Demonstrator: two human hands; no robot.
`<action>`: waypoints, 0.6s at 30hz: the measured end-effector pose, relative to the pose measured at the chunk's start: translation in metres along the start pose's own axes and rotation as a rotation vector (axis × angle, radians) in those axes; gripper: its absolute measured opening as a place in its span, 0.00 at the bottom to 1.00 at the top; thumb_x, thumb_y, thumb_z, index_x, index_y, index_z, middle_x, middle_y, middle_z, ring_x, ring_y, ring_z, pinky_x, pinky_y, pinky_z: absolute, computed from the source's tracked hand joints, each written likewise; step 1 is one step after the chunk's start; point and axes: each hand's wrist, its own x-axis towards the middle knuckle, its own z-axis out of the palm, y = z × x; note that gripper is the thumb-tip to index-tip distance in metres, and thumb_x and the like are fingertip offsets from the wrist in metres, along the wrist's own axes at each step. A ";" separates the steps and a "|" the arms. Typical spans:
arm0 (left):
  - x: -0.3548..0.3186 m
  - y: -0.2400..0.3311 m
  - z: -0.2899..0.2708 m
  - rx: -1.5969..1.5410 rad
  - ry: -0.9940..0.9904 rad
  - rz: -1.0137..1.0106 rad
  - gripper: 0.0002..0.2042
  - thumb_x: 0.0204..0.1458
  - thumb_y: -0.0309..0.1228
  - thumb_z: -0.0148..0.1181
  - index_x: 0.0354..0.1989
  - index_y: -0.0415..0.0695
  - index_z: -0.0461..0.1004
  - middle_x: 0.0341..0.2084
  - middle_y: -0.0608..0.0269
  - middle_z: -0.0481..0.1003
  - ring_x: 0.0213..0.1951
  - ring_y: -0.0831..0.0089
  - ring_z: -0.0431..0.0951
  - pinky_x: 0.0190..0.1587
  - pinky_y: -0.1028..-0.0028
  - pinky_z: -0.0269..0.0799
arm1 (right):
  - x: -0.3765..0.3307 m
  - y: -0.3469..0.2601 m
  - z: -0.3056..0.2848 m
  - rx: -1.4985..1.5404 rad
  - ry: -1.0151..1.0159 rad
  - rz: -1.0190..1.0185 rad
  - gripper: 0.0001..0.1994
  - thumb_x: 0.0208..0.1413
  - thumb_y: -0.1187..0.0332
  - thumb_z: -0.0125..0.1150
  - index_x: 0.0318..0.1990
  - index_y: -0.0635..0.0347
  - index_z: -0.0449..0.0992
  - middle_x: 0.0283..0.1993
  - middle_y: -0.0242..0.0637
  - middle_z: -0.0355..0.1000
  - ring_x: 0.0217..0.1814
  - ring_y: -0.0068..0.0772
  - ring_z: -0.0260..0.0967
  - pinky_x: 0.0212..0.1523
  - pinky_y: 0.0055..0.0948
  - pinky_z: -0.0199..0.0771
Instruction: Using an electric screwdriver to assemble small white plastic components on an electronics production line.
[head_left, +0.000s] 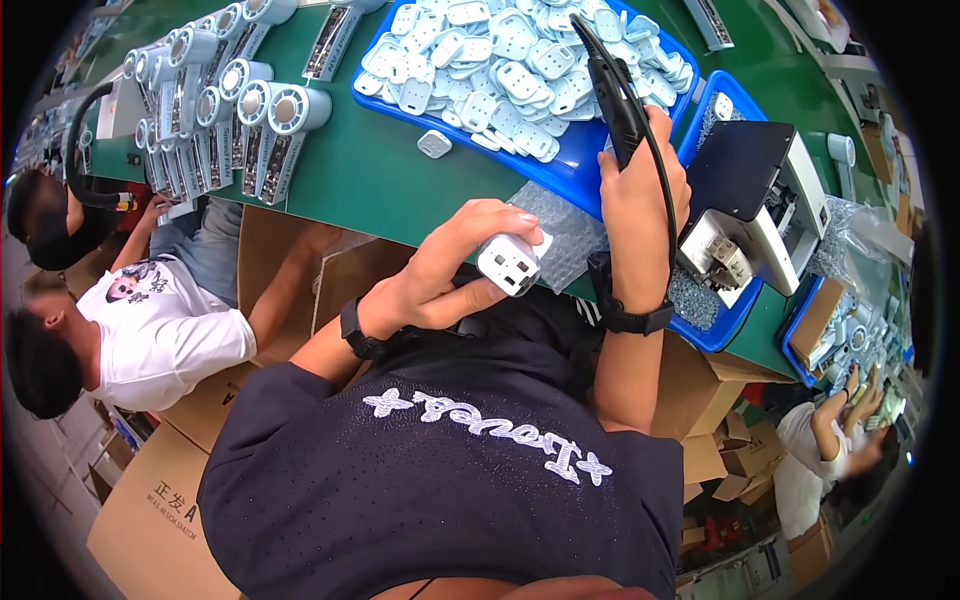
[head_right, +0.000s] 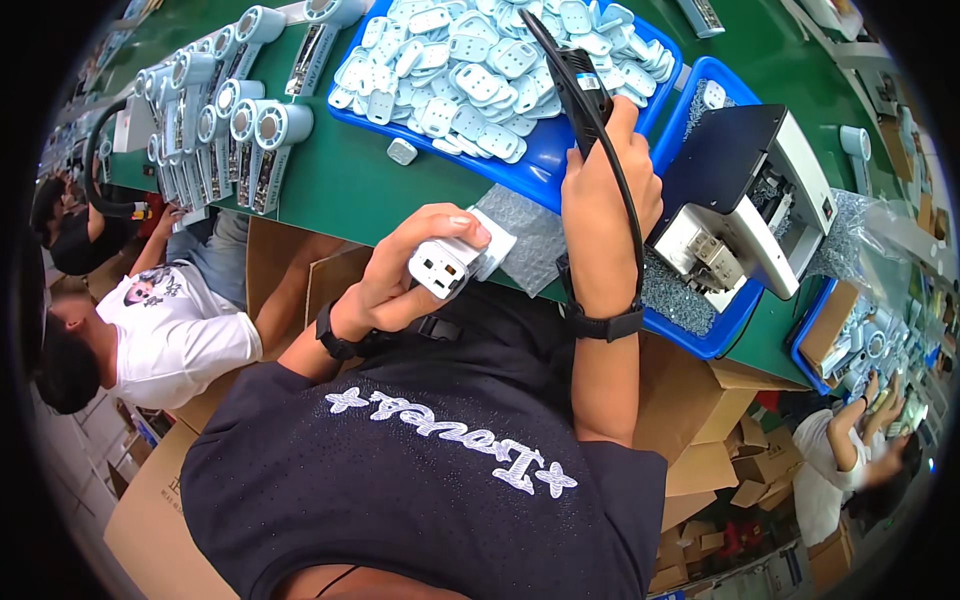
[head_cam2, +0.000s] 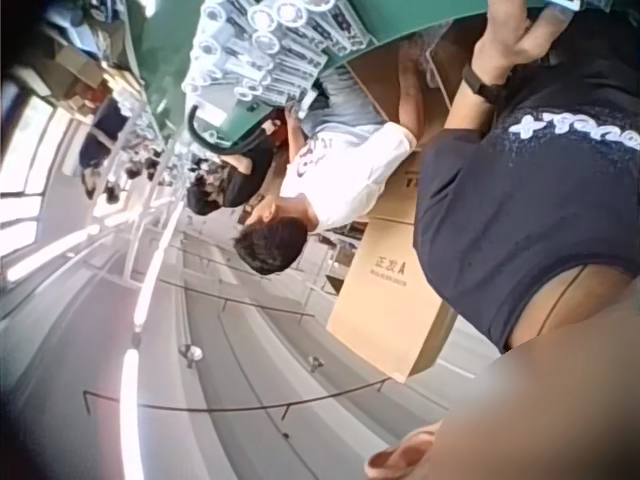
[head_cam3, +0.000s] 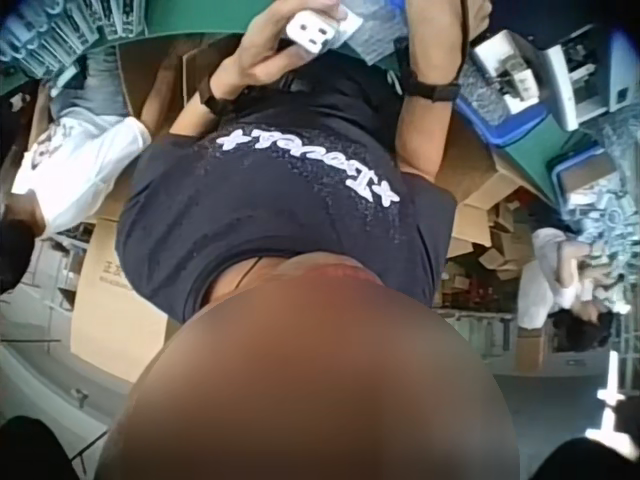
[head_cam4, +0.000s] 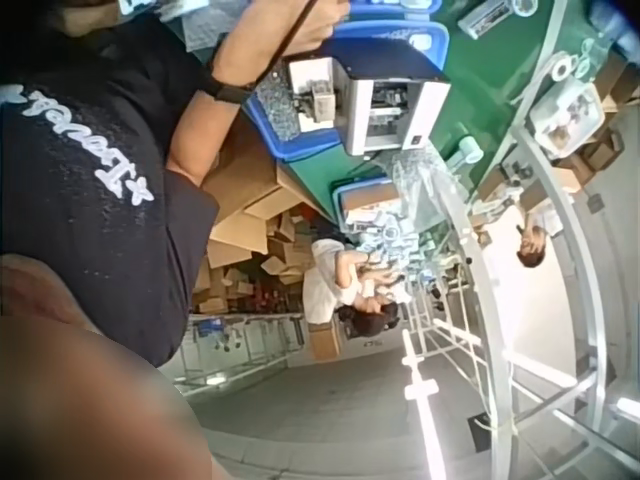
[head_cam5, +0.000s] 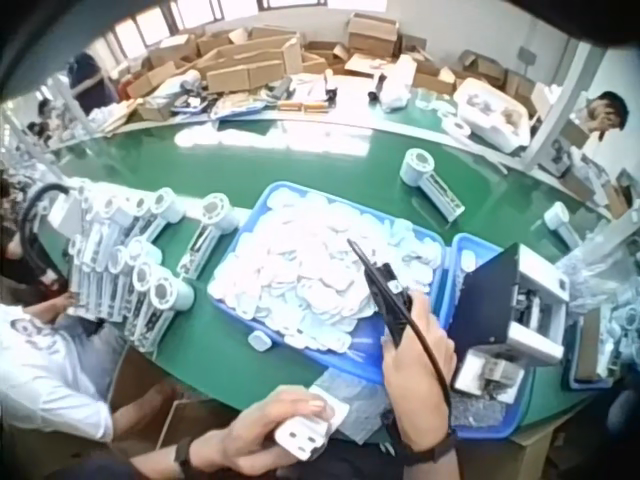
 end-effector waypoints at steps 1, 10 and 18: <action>0.002 0.000 0.000 -0.025 0.000 -0.007 0.29 0.49 0.22 0.58 0.63 0.35 0.62 0.48 0.45 0.73 0.52 0.56 0.74 0.58 0.56 0.66 | 0.000 -0.001 -0.001 0.010 -0.013 0.012 0.25 0.52 0.72 0.68 0.57 0.57 0.66 0.40 0.50 0.79 0.43 0.58 0.78 0.42 0.47 0.76; 0.001 0.001 0.003 -0.258 0.049 0.009 0.27 0.57 0.41 0.56 0.60 0.35 0.61 0.45 0.45 0.69 0.47 0.60 0.71 0.52 0.61 0.67 | -0.004 0.010 0.000 0.103 -0.008 -0.067 0.25 0.51 0.72 0.69 0.56 0.58 0.65 0.37 0.51 0.78 0.41 0.57 0.78 0.39 0.49 0.78; 0.000 0.007 0.013 -0.158 0.074 0.049 0.29 0.57 0.48 0.56 0.55 0.35 0.63 0.42 0.48 0.69 0.44 0.63 0.70 0.47 0.65 0.68 | -0.008 0.001 -0.004 -0.059 -0.154 -0.022 0.30 0.48 0.70 0.71 0.60 0.54 0.65 0.40 0.50 0.79 0.42 0.58 0.78 0.41 0.47 0.77</action>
